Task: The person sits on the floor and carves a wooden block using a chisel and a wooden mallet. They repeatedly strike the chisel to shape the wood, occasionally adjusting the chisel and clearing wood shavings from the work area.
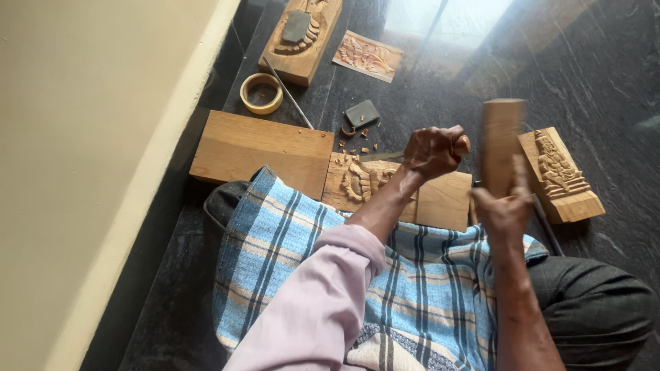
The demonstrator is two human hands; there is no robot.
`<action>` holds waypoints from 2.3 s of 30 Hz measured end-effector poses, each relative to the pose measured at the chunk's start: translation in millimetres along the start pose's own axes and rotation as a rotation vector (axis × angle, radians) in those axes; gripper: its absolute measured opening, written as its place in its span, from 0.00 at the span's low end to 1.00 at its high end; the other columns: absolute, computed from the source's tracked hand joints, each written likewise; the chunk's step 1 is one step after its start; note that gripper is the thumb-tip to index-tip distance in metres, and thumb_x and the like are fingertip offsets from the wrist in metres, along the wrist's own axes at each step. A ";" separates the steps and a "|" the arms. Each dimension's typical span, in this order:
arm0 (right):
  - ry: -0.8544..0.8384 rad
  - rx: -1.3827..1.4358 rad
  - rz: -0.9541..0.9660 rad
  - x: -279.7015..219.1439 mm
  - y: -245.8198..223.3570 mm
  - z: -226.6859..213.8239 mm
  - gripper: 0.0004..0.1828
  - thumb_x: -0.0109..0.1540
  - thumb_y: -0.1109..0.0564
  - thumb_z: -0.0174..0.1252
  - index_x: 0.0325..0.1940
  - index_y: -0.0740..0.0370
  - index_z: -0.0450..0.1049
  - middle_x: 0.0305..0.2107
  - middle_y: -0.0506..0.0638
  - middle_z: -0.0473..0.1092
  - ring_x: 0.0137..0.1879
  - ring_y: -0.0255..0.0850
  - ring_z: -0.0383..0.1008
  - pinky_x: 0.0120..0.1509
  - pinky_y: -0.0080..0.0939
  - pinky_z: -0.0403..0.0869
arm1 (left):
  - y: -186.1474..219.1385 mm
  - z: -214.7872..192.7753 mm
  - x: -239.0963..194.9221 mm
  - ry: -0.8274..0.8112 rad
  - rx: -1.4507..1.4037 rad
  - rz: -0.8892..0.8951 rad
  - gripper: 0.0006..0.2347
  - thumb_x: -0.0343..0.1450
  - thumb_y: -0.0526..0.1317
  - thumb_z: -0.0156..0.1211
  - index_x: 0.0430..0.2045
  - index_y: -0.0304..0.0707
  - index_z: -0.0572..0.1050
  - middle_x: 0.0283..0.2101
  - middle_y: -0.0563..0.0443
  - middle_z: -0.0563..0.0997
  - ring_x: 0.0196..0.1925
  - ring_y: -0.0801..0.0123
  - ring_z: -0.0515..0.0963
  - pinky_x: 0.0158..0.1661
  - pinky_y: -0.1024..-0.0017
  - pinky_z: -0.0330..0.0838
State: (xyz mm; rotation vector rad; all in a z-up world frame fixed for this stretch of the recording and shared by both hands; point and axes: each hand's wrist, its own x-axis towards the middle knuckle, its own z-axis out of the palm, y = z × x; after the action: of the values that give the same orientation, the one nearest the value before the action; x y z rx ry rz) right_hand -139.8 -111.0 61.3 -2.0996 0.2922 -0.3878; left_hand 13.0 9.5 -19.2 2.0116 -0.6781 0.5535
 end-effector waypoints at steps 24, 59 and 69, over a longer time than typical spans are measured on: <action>0.374 0.066 0.023 -18.9 -18.1 -19.6 0.46 0.64 0.70 0.67 0.83 0.60 0.54 0.55 0.57 0.70 0.37 0.36 0.77 0.35 0.28 0.82 | 24.1 -14.9 -7.4 0.018 -0.088 0.037 0.16 0.76 0.48 0.45 0.16 0.45 0.67 0.11 0.55 0.69 0.14 0.71 0.74 0.19 0.68 0.72; -0.013 0.038 0.285 -119.1 -61.9 27.4 0.50 0.61 0.62 0.62 0.79 0.57 0.37 0.38 0.59 0.72 0.27 0.35 0.74 0.22 0.30 0.76 | 17.8 -28.7 -52.3 -0.310 -0.046 0.314 0.12 0.71 0.41 0.47 0.13 0.47 0.66 0.10 0.58 0.66 0.10 0.74 0.63 0.12 0.68 0.62; 0.197 0.380 0.158 -123.7 -61.4 24.3 0.46 0.66 0.65 0.60 0.83 0.55 0.44 0.37 0.53 0.67 0.28 0.33 0.69 0.27 0.30 0.73 | 23.8 -39.8 -45.3 -0.177 -0.085 0.279 0.15 0.75 0.42 0.46 0.15 0.46 0.65 0.11 0.59 0.66 0.12 0.77 0.63 0.17 0.70 0.65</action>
State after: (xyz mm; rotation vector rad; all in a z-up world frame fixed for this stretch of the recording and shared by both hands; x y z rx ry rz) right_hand -240.9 -16.1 81.7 -1.6576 0.4589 -0.5129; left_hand -41.1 44.8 -13.1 1.9133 -1.0831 0.5020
